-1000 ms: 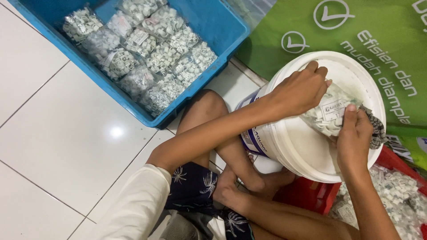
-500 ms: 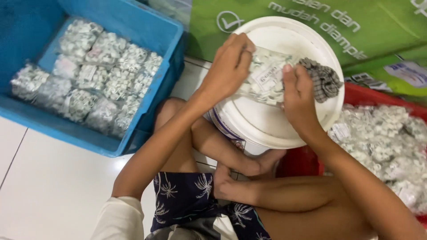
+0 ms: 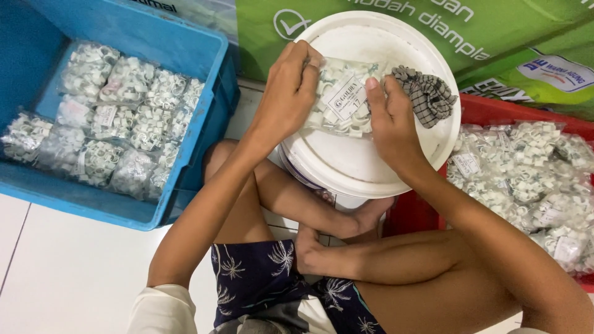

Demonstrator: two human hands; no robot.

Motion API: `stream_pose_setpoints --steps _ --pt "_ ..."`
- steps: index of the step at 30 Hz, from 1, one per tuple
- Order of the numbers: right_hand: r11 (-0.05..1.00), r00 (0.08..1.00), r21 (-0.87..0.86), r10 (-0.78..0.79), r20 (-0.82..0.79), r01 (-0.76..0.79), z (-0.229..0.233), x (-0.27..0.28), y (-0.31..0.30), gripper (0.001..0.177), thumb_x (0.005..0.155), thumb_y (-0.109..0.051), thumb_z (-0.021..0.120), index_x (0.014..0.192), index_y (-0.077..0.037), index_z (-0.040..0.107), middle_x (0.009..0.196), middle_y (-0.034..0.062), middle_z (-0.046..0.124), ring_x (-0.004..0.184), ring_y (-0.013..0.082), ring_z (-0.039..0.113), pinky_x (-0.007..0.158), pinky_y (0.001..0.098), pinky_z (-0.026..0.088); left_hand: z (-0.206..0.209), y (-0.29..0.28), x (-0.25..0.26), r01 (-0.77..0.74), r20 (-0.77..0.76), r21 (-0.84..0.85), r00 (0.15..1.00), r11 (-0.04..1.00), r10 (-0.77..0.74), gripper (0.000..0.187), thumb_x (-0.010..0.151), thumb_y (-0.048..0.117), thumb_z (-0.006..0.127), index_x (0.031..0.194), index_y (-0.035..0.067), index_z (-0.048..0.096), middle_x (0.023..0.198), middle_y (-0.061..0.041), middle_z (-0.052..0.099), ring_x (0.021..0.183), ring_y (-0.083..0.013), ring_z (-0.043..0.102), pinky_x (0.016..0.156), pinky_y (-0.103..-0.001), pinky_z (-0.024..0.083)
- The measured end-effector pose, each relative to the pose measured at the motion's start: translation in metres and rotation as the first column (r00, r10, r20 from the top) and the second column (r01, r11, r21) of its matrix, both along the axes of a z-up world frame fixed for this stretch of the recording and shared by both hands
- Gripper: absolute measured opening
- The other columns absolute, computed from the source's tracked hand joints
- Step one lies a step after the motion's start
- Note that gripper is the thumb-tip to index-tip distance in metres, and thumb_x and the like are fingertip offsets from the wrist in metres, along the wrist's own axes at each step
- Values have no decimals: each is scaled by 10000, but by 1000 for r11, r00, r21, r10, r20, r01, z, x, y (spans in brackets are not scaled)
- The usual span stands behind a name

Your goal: The person labels small plastic packets of white plastic parts with a marker and places them into a blue container.

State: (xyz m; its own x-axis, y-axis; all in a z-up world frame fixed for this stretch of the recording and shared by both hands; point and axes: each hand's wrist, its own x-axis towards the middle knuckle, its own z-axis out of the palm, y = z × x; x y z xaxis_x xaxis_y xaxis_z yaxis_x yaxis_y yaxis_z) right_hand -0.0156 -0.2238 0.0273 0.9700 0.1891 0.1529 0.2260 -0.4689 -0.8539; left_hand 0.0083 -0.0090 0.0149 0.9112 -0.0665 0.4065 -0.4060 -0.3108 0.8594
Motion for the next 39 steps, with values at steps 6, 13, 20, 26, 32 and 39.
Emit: stream_pose_setpoints --steps 6,13,20,26,32,39 --pt "997 999 -75 -16 -40 13 -2 4 10 385 1258 -448 424 967 -197 408 860 -61 468 818 102 524 707 293 425 -12 13 -2 -58 64 -33 996 998 60 148 1083 144 400 1071 96 539 1018 -108 581 936 -279 583 862 -420 441" --pt "961 961 -168 242 132 -219 -3 21 67 400 1367 -334 414 1061 -80 448 1001 35 493 983 174 476 881 382 424 -21 73 -13 -220 61 -115 972 969 228 173 1109 119 371 1061 95 535 1025 -95 590 904 -218 569 771 -394 474" --pt "928 937 -245 319 143 -279 -10 35 156 475 1399 -397 428 1029 -105 370 995 14 393 970 159 375 872 407 351 -29 161 -47 -339 157 -152 919 928 362 232 1146 273 336 1040 122 478 984 -72 521 827 -226 480 767 -402 401" --pt "870 875 -238 468 123 -432 -17 32 255 381 1363 -360 430 1073 -114 411 1029 31 444 962 170 410 831 407 369 -48 246 -75 -505 141 -119 843 855 518 223 1151 262 338 1093 141 517 998 -58 538 814 -188 506 717 -363 410" --pt "795 792 -145 604 92 -589 -34 33 356 416 1284 -467 396 1013 -162 313 901 -35 286 810 104 282 719 380 299 -68 343 -89 -585 271 -43 773 810 573 227 1149 223 348 1059 112 525 985 -70 541 855 -201 508 778 -380 402" --pt "744 737 96 668 -101 -661 -96 73 468 376 1196 -542 454 1115 -175 473 798 -58 455 629 61 428 519 271 354 -142 472 -56 -563 -20 137 821 815 570 337 1187 364 370 1245 111 585 927 -21 660 698 -99 721 514 -190 564"
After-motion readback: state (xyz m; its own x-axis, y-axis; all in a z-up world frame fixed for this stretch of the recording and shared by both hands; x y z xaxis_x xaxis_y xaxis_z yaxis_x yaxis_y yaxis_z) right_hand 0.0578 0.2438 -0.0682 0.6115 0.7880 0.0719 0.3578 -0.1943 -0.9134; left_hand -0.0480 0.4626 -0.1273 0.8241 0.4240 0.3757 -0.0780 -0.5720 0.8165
